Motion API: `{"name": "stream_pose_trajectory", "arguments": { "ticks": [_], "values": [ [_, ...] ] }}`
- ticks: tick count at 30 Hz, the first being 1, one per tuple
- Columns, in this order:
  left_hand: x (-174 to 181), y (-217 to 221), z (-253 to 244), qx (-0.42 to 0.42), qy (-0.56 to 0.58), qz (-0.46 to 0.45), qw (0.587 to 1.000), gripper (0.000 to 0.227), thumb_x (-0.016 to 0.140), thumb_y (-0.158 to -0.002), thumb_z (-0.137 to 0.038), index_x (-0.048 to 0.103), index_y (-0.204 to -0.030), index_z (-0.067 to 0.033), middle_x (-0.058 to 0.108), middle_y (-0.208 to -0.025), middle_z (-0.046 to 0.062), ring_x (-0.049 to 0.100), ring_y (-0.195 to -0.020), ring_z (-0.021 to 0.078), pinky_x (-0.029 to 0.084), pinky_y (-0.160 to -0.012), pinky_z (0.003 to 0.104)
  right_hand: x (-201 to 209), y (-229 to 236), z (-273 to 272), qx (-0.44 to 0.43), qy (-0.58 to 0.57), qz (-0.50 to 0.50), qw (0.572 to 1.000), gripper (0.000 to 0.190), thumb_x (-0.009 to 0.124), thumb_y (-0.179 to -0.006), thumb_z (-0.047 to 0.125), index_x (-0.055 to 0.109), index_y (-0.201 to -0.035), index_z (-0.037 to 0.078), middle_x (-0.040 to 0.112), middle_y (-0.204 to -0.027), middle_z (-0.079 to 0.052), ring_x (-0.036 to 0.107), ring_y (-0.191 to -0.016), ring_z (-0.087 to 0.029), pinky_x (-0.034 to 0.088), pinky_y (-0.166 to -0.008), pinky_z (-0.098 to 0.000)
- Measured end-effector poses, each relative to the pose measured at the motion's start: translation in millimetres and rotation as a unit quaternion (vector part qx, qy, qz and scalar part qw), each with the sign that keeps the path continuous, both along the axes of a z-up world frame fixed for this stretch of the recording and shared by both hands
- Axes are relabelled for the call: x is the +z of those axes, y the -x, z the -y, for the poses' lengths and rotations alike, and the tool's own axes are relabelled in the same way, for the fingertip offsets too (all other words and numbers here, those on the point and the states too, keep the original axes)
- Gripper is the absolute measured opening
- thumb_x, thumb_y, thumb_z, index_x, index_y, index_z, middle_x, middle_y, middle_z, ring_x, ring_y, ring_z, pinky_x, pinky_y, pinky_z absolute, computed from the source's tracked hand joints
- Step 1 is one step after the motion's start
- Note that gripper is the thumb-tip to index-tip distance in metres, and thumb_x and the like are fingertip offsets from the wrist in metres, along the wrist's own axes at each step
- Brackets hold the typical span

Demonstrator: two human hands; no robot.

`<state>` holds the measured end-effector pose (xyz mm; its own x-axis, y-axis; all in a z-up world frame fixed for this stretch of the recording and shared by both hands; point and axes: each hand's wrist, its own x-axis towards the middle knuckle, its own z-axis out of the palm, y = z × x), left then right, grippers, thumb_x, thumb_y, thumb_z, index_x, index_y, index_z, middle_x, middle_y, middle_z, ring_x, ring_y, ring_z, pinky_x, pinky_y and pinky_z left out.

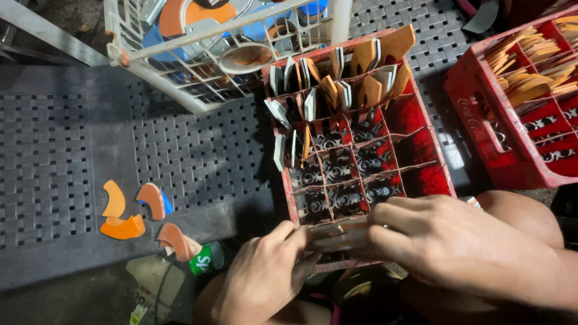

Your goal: The person assembles brake shoe components by hand, picking up curved brake shoes and metal clips from a crate, then pressing them together to form stacked units. The assembled units are placed into a red crate with compartments.

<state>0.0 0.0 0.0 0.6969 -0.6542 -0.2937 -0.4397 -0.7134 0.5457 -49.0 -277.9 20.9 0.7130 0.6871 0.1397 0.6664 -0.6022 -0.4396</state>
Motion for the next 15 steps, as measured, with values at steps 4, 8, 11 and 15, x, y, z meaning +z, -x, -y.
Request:
{"name": "stream_pose_trajectory", "arguments": {
  "ticks": [4,8,11,15],
  "values": [
    [4,-2,2,0.004,-0.018,-0.021,1.0,0.044,0.077,-0.079,-0.021,0.063,-0.12,-0.0108,0.066,-0.104,0.011,0.069,-0.085,0.0389,0.054,-0.07,0.052,0,2,-15,0.006,0.012,0.017,1.0,0.028,0.068,-0.079,0.022,0.059,-0.098,0.004,0.057,-0.092,-0.009,0.063,-0.082,-0.025,0.054,-0.062,-0.0409],
    [3,-3,-1,-0.002,-0.067,-0.017,0.998,0.033,0.078,-0.08,-0.027,0.066,-0.103,-0.0075,0.067,-0.1,0.012,0.068,-0.086,0.0401,0.054,-0.071,0.053,-16,-3,-43,0.033,0.064,0.066,0.995,0.036,0.067,-0.073,0.023,0.063,-0.1,0.0,0.058,-0.091,-0.011,0.066,-0.083,-0.025,0.057,-0.056,-0.0382],
    [-4,0,-5,-0.022,-0.087,0.01,0.996,0.019,0.075,-0.08,-0.02,0.068,-0.09,-0.0045,0.068,-0.098,0.013,0.069,-0.085,0.0397,0.055,-0.073,0.052,-28,-3,-59,0.022,0.089,0.116,0.989,0.043,0.066,-0.071,0.024,0.064,-0.105,-0.002,0.059,-0.097,-0.014,0.067,-0.082,-0.023,0.056,-0.053,-0.0339],
    [-15,5,-12,-0.013,-0.097,0.023,0.995,0.016,0.072,-0.078,-0.017,0.069,-0.089,-0.0049,0.07,-0.099,0.015,0.069,-0.083,0.0389,0.055,-0.072,0.052,-35,-4,-72,0.001,0.089,0.122,0.989,0.037,0.066,-0.073,0.024,0.063,-0.101,0.0,0.059,-0.097,-0.014,0.066,-0.077,-0.023,0.056,-0.053,-0.0325]
  ]
}}
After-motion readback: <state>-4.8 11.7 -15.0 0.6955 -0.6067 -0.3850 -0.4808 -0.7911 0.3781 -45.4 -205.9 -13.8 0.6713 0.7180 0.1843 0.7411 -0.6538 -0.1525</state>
